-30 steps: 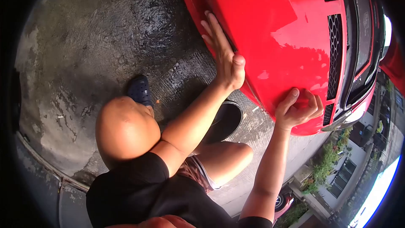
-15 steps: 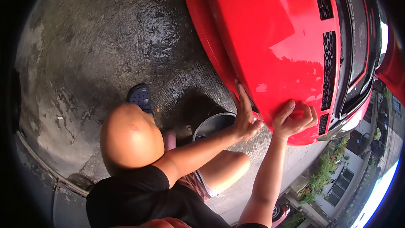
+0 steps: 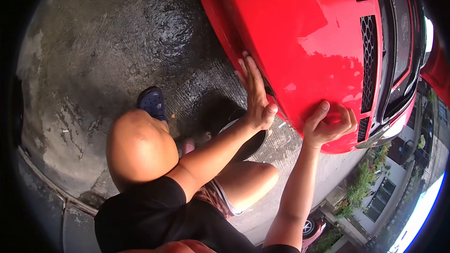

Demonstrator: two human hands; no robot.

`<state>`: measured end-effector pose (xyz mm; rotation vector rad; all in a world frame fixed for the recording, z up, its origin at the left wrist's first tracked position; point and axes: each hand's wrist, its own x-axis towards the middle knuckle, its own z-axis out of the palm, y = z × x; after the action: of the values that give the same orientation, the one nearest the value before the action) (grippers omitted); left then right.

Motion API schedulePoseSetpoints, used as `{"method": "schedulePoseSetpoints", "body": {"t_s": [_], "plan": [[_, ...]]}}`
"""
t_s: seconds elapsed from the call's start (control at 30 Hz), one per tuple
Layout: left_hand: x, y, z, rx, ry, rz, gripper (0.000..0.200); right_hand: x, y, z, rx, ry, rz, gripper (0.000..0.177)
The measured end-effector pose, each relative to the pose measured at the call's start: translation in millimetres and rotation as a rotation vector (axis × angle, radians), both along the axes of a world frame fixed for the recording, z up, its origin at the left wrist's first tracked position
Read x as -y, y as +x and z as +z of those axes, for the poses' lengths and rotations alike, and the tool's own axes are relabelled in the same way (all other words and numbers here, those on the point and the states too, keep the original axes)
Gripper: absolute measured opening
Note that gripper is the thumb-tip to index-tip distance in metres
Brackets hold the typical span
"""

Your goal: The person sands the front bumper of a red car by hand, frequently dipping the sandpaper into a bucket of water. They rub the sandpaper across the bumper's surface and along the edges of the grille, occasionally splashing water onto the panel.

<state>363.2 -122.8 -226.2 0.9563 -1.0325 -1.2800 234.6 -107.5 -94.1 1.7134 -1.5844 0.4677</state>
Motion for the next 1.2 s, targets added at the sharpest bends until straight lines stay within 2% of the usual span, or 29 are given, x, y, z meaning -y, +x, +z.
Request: {"method": "schedulePoseSetpoints", "body": {"t_s": [0.07, 0.13, 0.27, 0.33, 0.43, 0.47, 0.53, 0.57, 0.6, 0.67, 0.73, 0.8, 0.87, 0.93, 1.03, 1.17, 1.2], "plan": [[-46.4, -26.7, -9.5, 0.025, 0.005, -0.079, 0.139, 1.3, 0.3, 2.2, 0.017, -0.002, 0.009, 0.036], [-51.2, -42.5, -9.1, -0.027, -0.003, -0.036, 0.139, -3.8, -1.2, -1.5, 0.053, -0.027, 0.024, 0.036], [76.6, 30.3, 6.0, 0.047, -0.167, 0.190, 0.139, -2.9, 0.4, 0.0, 0.049, -0.027, 0.033, 0.037], [95.1, 34.8, 8.8, 0.029, -0.172, 0.218, 0.138, -12.4, 2.4, 1.6, 0.029, 0.000, 0.008, 0.038], [-10.7, -22.4, -14.8, 0.096, -0.215, 0.084, 0.143, -2.0, 0.9, 1.3, 0.008, -0.016, 0.020, 0.038], [-30.8, -32.3, -8.9, -0.021, -0.244, 0.049, 0.145, -1.5, 3.0, 2.1, 0.027, -0.018, 0.023, 0.038], [7.6, -14.4, 19.3, -0.057, -0.150, 0.158, 0.145, -3.6, 2.5, 1.6, 0.055, -0.006, 0.019, 0.038], [53.0, 18.3, 26.3, 0.005, -0.210, 0.171, 0.145, -3.6, -3.0, -0.5, 0.053, -0.024, 0.028, 0.039], [92.8, 43.4, 22.3, 0.066, -0.267, 0.180, 0.145, -5.5, -2.5, -1.3, 0.037, -0.017, 0.008, 0.038], [103.1, 43.5, 12.4, 0.057, -0.271, 0.184, 0.144, -2.7, 3.1, 0.9, 0.008, -0.010, -0.014, 0.037], [65.6, 26.0, 16.5, -0.028, -0.225, 0.162, 0.143, -1.0, 3.9, 1.8, 0.025, -0.002, -0.017, 0.037], [-8.2, -17.7, 12.4, -0.121, -0.158, 0.063, 0.140, -2.3, 3.6, 1.2, 0.044, -0.004, -0.008, 0.038], [22.8, -9.9, 20.3, -0.129, -0.146, 0.191, 0.137, -2.1, 2.6, 1.9, 0.046, -0.001, -0.002, 0.038], [104.4, 39.5, 16.8, -0.026, -0.254, 0.257, 0.134, -3.7, 1.2, 0.0, 0.055, -0.002, -0.006, 0.038], [135.2, 60.2, 22.5, -0.015, -0.242, 0.268, 0.131, -1.9, 0.3, 0.5, -0.001, -0.011, -0.007, 0.036], [-25.9, -34.0, 17.4, -0.078, -0.134, 0.072, 0.138, -13.4, 6.5, -2.4, 0.060, -0.029, -0.005, 0.036], [-29.2, -38.0, 24.7, -0.127, -0.121, 0.102, 0.138, -25.5, 16.6, -10.3, 0.112, -0.079, 0.017, 0.033]]}}
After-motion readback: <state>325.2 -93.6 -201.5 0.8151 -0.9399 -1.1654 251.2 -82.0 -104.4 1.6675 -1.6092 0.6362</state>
